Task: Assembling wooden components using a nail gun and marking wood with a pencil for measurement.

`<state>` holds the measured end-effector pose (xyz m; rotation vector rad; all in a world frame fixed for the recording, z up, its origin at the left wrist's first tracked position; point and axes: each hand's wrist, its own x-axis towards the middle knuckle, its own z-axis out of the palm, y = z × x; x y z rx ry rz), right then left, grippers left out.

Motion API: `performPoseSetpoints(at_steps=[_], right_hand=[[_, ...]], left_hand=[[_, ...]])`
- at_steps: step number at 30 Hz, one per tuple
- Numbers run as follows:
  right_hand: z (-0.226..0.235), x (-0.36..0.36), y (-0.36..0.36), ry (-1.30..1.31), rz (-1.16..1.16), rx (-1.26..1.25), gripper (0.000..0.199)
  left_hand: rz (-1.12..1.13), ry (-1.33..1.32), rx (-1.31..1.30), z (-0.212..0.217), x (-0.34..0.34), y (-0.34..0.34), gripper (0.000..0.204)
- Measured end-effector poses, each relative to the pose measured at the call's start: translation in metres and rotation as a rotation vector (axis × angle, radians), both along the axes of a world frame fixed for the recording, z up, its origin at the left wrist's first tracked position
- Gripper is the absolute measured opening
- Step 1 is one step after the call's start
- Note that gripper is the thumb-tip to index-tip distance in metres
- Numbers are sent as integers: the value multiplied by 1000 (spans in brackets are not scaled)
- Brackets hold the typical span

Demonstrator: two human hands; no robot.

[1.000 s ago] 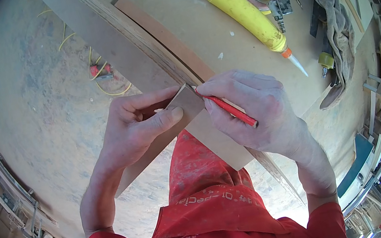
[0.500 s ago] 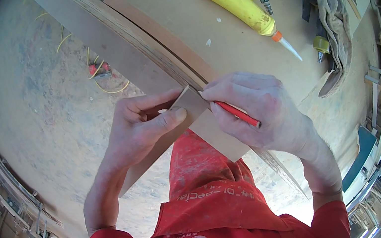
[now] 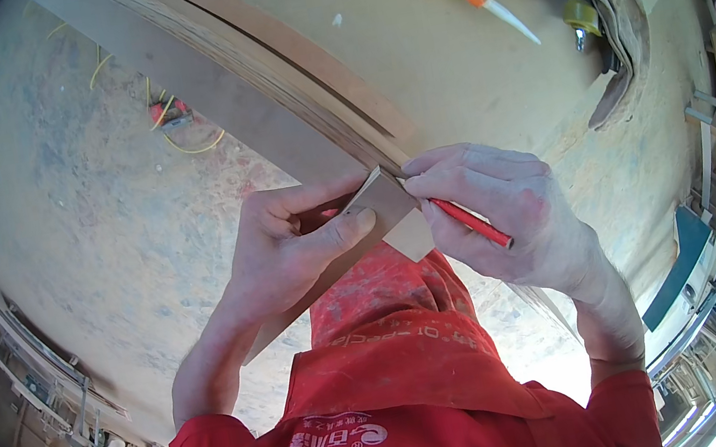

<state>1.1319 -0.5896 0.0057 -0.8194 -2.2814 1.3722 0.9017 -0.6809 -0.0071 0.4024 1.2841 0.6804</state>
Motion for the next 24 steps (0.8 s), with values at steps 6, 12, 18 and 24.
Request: performPoseSetpoints(at_steps=[6,12,18,24], right_hand=[[4,34,-21,-29,-7,-17,28],[2,58,-37,-22,-17,-9,27],[0,56,-36,-36,-49,-20,28],[-1,55,-37,-21,-48,-9,27]], left_hand=[[12,-70,-20,1,34,-19,41],[23,-33,23,-4,61,-39,40],[23,6,95,-8,61,-41,42],[15,4,36,-5,61,-41,41]])
